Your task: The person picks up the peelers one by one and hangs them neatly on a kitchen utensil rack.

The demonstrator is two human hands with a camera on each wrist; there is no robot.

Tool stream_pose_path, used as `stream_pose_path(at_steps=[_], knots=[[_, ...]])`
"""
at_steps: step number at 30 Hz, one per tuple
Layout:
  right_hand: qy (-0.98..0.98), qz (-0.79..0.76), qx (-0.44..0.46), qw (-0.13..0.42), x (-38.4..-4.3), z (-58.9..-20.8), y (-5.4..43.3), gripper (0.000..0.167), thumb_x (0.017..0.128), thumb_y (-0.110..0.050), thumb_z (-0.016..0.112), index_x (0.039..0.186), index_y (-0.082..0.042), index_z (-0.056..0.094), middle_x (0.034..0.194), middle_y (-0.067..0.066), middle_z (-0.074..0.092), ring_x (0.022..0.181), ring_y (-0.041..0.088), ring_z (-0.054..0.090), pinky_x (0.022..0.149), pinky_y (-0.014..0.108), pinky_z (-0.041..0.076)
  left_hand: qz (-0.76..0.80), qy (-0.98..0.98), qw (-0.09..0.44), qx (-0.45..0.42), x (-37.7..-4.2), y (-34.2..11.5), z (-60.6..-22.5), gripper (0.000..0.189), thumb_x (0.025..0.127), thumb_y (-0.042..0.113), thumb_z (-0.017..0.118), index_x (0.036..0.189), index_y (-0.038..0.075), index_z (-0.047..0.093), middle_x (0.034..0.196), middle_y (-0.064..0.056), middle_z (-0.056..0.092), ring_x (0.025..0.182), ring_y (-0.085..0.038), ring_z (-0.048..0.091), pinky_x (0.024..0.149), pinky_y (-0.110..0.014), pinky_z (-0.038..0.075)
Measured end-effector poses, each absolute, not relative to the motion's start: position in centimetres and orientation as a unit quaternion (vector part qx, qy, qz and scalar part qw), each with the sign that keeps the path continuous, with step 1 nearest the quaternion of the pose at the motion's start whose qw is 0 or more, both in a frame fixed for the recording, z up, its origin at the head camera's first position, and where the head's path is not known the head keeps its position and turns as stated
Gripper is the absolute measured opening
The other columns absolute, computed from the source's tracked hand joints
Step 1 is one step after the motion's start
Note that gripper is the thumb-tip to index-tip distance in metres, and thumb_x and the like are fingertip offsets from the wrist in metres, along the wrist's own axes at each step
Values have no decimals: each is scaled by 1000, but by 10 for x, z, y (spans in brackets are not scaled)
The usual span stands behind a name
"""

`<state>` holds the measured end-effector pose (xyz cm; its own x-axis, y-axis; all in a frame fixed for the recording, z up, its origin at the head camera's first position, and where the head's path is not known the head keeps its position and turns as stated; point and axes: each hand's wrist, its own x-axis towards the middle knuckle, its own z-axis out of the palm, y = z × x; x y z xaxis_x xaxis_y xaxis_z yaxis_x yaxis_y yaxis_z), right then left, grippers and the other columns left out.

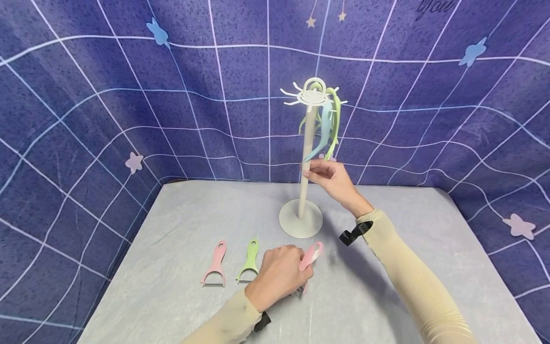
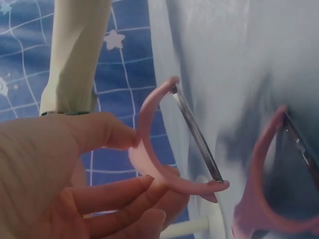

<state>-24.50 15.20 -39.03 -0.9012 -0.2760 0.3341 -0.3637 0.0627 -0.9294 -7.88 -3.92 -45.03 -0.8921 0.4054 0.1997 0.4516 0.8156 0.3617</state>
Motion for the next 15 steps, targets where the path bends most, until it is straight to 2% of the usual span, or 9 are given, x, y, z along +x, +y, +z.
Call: stream_pose_path(at_steps=[4,6,10,13,15], knots=[[-730,647,219,35,-244,-390,151,24,98,3,75,120,11,73,104,5,79,95,8,75,91,27,64,-220,-947,64,-225,-82,-50,-447,31,88,28,78,64,25,57,61,13,47,52,-7,46,42,-26,34],[-730,646,221,36,-244,-390,151,24,98,3,75,120,10,73,105,7,79,95,8,75,90,27,64,-227,-945,72,-226,-84,-55,-445,26,89,29,78,69,26,63,67,12,54,55,-6,48,44,-25,36],[-730,645,223,40,-244,-391,152,24,97,4,74,120,11,73,106,10,79,94,8,75,89,26,65,-250,-938,94,-223,-90,-67,-441,8,91,31,78,86,25,79,77,12,64,61,-6,54,48,-25,42],[-730,643,225,44,-245,-391,152,23,97,3,74,119,11,73,105,9,79,94,8,75,89,26,64,-276,-931,107,-212,-97,-76,-438,15,91,31,80,103,24,85,81,14,68,67,-6,63,53,-27,49],[-731,642,228,45,-245,-391,152,23,97,3,75,119,11,73,105,9,79,95,8,75,90,26,64,-291,-927,114,-206,-103,-83,-436,20,91,31,80,108,23,85,84,15,70,71,-6,67,58,-29,52]])
